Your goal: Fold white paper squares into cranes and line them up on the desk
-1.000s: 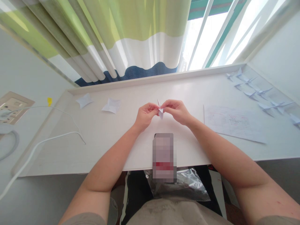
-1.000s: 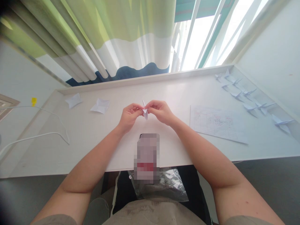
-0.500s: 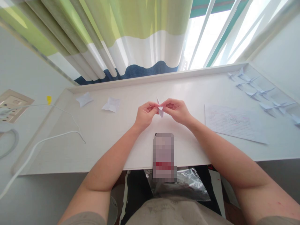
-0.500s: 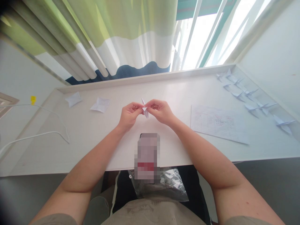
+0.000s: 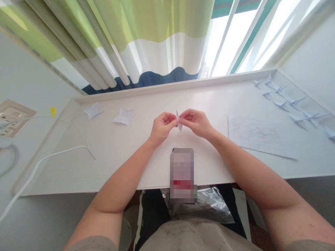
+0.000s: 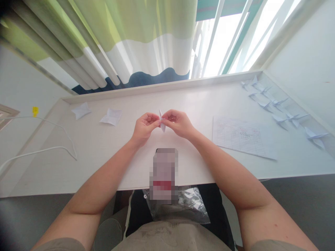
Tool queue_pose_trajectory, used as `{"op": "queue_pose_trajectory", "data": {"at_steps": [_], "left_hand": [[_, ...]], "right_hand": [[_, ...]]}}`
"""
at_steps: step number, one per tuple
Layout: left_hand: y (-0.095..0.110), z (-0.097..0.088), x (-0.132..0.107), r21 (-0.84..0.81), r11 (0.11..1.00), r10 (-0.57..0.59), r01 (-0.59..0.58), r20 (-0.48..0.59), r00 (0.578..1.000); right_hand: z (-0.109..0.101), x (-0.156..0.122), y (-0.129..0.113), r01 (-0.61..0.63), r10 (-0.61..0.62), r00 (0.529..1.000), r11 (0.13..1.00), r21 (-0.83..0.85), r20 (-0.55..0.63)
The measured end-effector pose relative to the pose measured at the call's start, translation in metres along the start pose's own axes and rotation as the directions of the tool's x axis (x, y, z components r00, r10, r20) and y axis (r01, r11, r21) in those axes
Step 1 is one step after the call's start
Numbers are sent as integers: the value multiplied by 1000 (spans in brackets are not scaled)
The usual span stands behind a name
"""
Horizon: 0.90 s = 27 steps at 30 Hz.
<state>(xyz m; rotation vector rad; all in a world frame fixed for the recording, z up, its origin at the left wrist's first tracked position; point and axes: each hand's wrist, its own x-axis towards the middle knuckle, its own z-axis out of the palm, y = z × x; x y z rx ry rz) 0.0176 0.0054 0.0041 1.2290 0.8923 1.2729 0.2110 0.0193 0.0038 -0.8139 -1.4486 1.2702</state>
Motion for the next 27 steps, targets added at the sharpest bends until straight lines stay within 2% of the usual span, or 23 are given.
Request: {"op": "queue_pose_trajectory", "data": {"at_steps": [8, 14, 20, 27], "left_hand": [[-4, 1, 2, 5, 998, 70, -69, -37, 997], [-4, 1, -1, 57, 996, 77, -74, -71, 994], [-8, 1, 1, 71, 994, 85, -81, -45, 995], [-7, -2, 5, 8, 999, 37, -37, -54, 998]], "right_hand": [[-3, 1, -2, -20, 21, 999, 1000, 8, -28], [-5, -1, 1, -27, 22, 999, 990, -136, -39], [0, -1, 4, -25, 0, 993, 979, -203, -121], [1, -1, 2, -2, -8, 997, 991, -131, -73]]}}
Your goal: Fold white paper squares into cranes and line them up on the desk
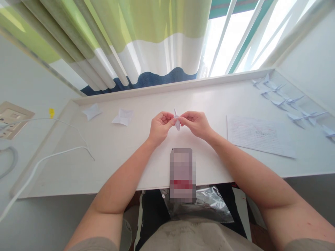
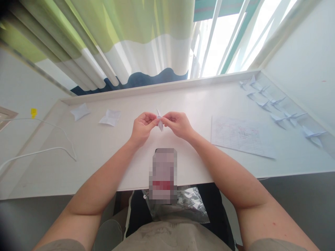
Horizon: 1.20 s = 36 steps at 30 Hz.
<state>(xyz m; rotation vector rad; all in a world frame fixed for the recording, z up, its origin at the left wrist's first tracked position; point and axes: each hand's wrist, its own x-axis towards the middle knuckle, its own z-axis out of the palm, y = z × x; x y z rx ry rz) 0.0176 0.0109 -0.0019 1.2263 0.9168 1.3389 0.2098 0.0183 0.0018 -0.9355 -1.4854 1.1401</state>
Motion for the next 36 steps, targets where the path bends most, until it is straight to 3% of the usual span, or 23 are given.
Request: {"op": "queue_pose_trajectory", "data": {"at_steps": [8, 15, 26, 36], "left_hand": [[2, 1, -1, -22, 1000, -7, 6, -14, 1000], [3, 3, -3, -9, 1000, -15, 15, -13, 1000], [1, 0, 0, -30, 999, -29, 28, -19, 999], [0, -1, 1, -57, 997, -63, 61, -33, 997]], "right_hand": [[-2, 1, 0, 23, -23, 1000, 1000, -14, 15], [-3, 1, 4, -36, 37, 999, 999, -15, 17], [-5, 0, -7, -32, 33, 999, 999, -17, 33], [-4, 1, 5, 32, -33, 999, 999, 24, 37]]}}
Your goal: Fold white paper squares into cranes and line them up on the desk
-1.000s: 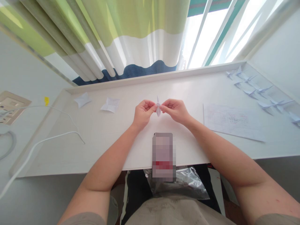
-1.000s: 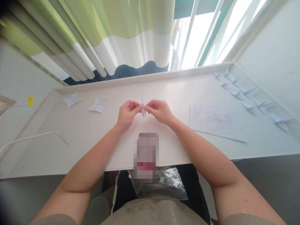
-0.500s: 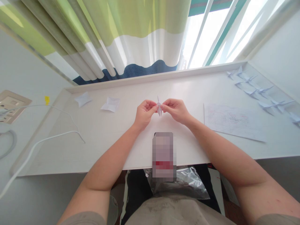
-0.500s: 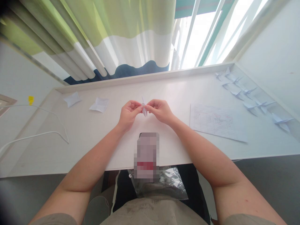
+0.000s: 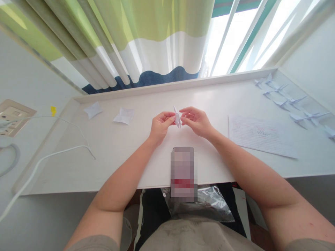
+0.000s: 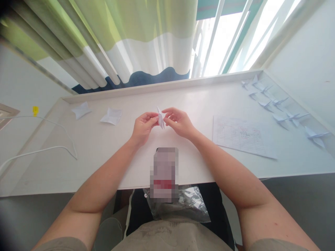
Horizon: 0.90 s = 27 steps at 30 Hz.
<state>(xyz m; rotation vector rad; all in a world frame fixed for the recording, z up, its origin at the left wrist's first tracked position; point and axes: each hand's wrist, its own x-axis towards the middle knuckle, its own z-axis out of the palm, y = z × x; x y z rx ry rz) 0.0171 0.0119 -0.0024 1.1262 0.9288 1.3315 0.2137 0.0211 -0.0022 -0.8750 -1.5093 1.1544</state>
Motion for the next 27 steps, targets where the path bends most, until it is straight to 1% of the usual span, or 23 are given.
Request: {"op": "queue_pose_trajectory", "data": {"at_steps": [3, 5, 9, 11, 16, 23, 27], "left_hand": [[2, -1, 0, -27, 999, -32, 32, 22, 999], [4, -2, 0, -52, 997, -60, 63, 50, 997], [8, -4, 0, -92, 986, -125, 140, 145, 982], [8, -3, 0, -102, 984, -124, 144, 179, 976], [3, -2, -1, -74, 993, -79, 93, 170, 982], [3, -2, -1, -101, 989, -87, 106, 175, 981], [4, 0, -1, -93, 991, -85, 100, 157, 984]], "right_hand": [[0, 0, -1, -7, 8, 1000, 1000, -21, 23], [0, 0, -2, 0, 0, 1000, 999, -48, 16], [-1, 1, -2, 21, -23, 1000, 996, -84, -17], [-1, 2, -1, 22, -23, 999, 998, -65, -24], [0, 2, -2, 4, -4, 999, 1000, 17, -32], [-1, 0, -10, -45, 44, 999, 993, 110, 4], [-1, 0, -11, -63, 63, 998, 991, 116, 10]]}}
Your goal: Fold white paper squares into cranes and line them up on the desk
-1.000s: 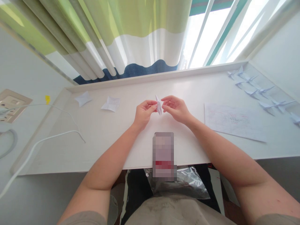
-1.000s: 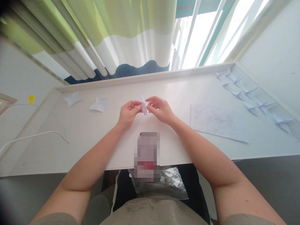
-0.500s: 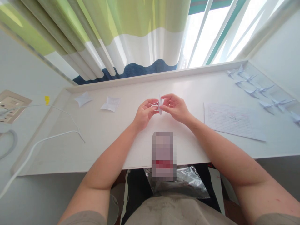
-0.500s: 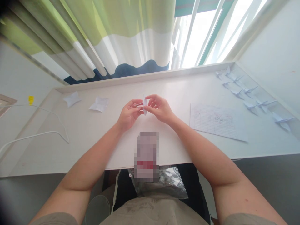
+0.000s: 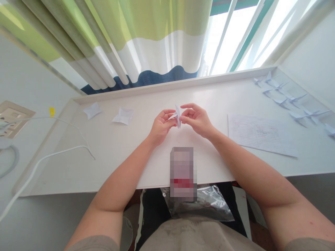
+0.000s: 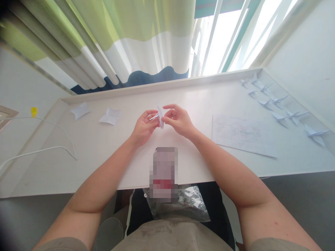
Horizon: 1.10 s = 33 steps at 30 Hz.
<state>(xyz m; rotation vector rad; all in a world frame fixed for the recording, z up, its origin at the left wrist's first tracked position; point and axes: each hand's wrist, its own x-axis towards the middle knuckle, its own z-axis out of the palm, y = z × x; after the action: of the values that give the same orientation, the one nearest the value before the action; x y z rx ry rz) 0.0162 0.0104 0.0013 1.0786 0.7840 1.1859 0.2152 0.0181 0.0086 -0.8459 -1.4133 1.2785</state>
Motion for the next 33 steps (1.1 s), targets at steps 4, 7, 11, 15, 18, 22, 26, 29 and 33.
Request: {"op": "queue_pose_trajectory", "data": {"at_steps": [4, 7, 11, 15, 18, 22, 26, 29, 33], "left_hand": [[0, 0, 1, 48, 999, 18, -15, -63, 998], [0, 0, 2, 90, 994, 65, -55, -109, 992], [-2, 2, -1, 207, 970, 160, -131, -131, 978], [-3, 5, -5, 339, 926, 218, -168, -116, 969], [-4, 7, -6, 391, 898, 260, -203, -98, 961], [-5, 7, -7, 348, 915, 241, -204, -67, 968], [-5, 5, -6, 260, 948, 202, -181, -55, 978], [-6, 4, -4, 239, 961, 161, -140, -70, 985], [-4, 3, -3, 223, 967, 144, -121, -93, 985]], "right_hand": [[0, 0, 2, 31, -32, 999, 998, -62, -14], [2, -1, 5, 47, -49, 999, 991, -122, -10], [5, -1, 8, 36, -35, 999, 989, -143, 7], [6, -1, 6, 104, -112, 993, 976, -190, -36], [7, -2, 4, 100, -112, 991, 982, -161, -67], [5, 0, 2, 74, -81, 993, 994, -80, -87], [2, 2, 2, 44, -53, 993, 996, -81, -103], [2, 2, 4, 44, -47, 996, 998, -45, -79], [3, 1, 9, 37, -37, 999, 999, -5, -25]]}}
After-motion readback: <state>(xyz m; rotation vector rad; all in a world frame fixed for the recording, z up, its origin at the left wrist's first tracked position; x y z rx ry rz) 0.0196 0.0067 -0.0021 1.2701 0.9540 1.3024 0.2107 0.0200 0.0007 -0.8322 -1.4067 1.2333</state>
